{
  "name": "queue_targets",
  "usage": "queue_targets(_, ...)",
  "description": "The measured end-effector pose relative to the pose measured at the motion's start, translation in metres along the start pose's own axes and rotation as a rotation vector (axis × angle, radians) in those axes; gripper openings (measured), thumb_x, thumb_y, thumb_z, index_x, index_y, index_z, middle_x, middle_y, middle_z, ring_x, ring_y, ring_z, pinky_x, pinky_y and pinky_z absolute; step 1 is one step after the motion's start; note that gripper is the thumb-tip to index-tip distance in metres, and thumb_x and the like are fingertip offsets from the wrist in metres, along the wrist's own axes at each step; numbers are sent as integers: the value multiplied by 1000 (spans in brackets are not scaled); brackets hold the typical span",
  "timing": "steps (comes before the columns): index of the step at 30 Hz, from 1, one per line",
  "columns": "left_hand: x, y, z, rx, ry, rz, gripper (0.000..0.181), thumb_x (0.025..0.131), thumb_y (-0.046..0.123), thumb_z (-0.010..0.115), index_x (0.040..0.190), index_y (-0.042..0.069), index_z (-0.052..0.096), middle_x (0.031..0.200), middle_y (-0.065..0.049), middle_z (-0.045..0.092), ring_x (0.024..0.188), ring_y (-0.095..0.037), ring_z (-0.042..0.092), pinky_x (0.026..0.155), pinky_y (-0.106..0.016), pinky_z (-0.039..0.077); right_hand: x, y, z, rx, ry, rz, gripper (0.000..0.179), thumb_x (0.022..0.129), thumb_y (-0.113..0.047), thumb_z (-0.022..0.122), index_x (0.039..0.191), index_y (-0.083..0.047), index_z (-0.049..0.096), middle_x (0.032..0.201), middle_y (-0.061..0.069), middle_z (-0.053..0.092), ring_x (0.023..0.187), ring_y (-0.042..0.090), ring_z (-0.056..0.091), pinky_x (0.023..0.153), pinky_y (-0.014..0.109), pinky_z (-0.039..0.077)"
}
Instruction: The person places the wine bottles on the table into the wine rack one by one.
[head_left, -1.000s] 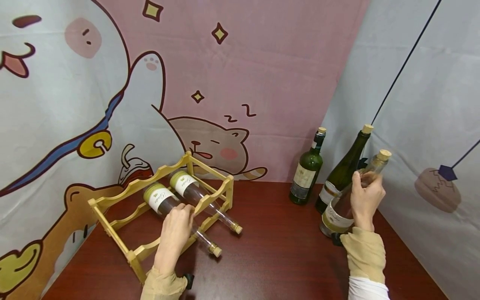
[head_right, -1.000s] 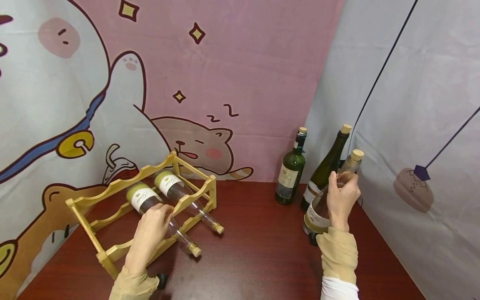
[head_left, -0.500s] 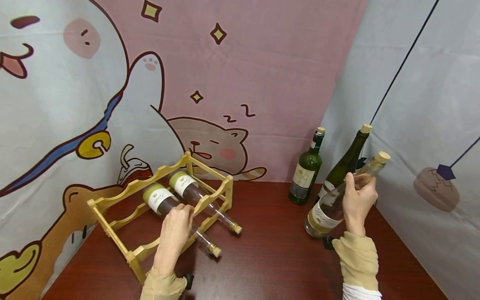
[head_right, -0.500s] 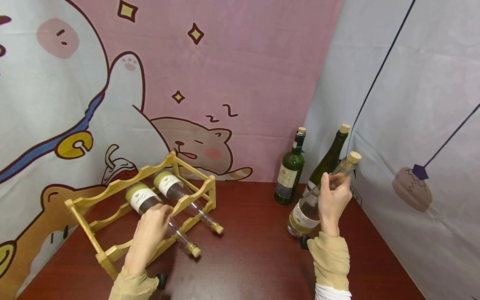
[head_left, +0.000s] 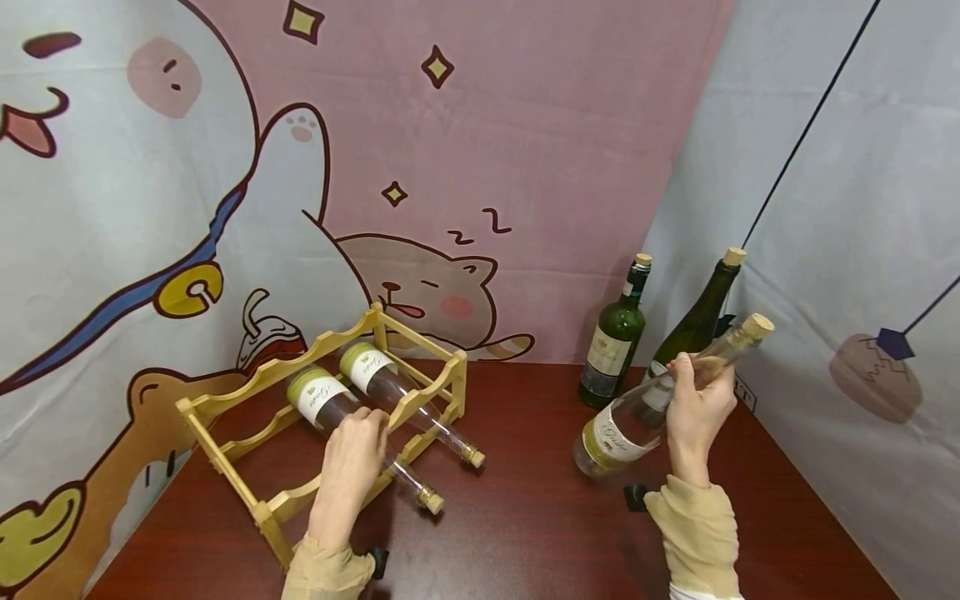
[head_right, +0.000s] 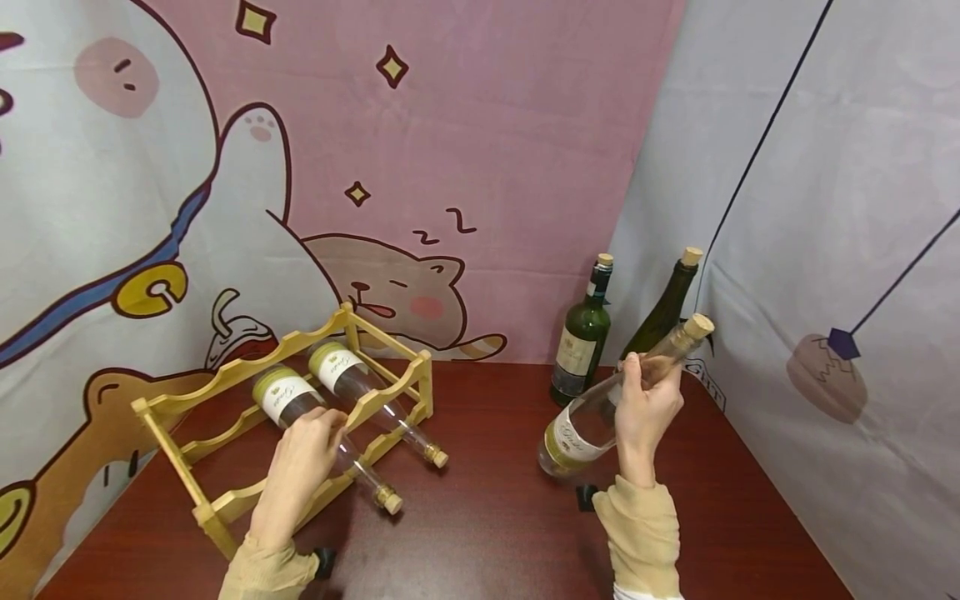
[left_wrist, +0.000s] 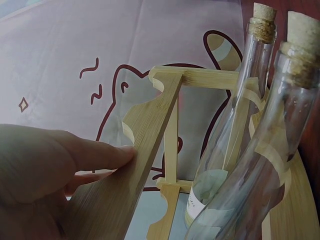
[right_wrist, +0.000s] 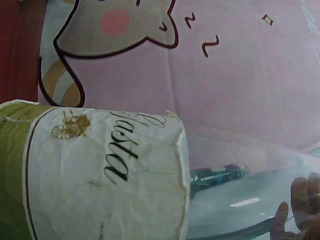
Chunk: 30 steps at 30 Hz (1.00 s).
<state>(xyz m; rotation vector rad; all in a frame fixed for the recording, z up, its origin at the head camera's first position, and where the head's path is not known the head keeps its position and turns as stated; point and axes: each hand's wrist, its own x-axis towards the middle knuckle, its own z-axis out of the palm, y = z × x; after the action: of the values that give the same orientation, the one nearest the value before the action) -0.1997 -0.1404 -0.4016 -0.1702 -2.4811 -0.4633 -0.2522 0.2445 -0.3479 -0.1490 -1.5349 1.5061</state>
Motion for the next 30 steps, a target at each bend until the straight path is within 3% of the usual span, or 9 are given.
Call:
queue_targets(9,0,2,4,30,29,-10,9,76,3,72,82,0,68,76,-13,65,68,-35,63,57,-46,49,-16,-8,4,189,5,14,10,90,-7,57,88,-17,56,75,-6,62,71,5,61,69,17,48)
queue_targets(14,0,7,3,74,58,-3,11,75,5,73,84,0,68,82,-15,65,78,-35,61,61,-47,48,-24,-12,5,345,-15,1,11,91,-1,54,88,-12,55,77,0,61,71,9,62,67,17,50)
queue_targets(17,2,14,5,62,112,58,16,76,7,74,88,-1,67,87,-16,65,84,-35,60,68,-46,50,-28,-15,6,427,-23,-12,11,90,2,54,89,-9,55,77,2,60,70,12,62,67,18,52)
queue_targets(22,5,33,12,-36,174,231,35,77,20,76,106,2,66,99,-12,66,94,-29,62,78,-40,53,-35,-21,10,488,-35,-23,7,90,2,53,91,-5,55,75,2,61,69,11,63,68,18,53)
queue_targets(26,3,48,20,-107,128,297,55,77,36,76,120,5,60,109,-9,65,103,-25,62,85,-38,53,-39,-23,13,517,-33,-20,8,90,3,53,90,-5,55,74,2,62,68,11,63,66,18,52)
queue_targets(30,-2,59,28,-125,46,283,69,77,47,73,130,8,53,119,-9,62,113,-25,59,92,-39,50,-43,-25,16,514,-28,-5,4,90,3,52,90,0,55,72,1,63,66,11,64,65,19,52)
